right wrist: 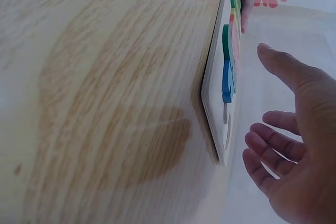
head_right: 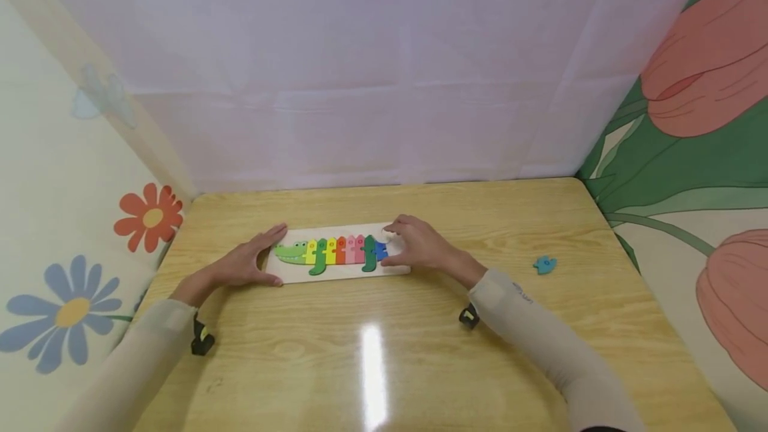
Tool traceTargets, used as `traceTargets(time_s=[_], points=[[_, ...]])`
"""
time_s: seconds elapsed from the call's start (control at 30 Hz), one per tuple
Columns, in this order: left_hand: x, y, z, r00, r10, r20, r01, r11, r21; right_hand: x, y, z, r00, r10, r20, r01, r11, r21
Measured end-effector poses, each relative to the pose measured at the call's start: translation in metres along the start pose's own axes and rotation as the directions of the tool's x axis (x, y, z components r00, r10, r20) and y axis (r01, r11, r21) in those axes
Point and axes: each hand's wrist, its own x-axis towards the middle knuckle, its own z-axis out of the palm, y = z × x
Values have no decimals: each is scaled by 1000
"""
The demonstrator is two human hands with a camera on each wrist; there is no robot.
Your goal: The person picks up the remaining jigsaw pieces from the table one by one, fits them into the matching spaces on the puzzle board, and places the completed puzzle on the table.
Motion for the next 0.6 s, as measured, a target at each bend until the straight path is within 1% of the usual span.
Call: traceTargets(time_s=[0.27, 0.5, 0.6], points=[[1, 2, -3, 1000, -10, 8, 10, 1000, 6, -10, 6, -5, 999, -24, -28, 24, 1000, -14], [2, 2, -2, 1000, -20, 14, 20, 1000, -5, -21, 13, -11, 999, -12, -39, 12, 1000, -11], [1, 1, -1, 1000, -19, 14, 19, 1000, -7, -27, 17, -14, 998, -20, -60, 19, 1000, -16]])
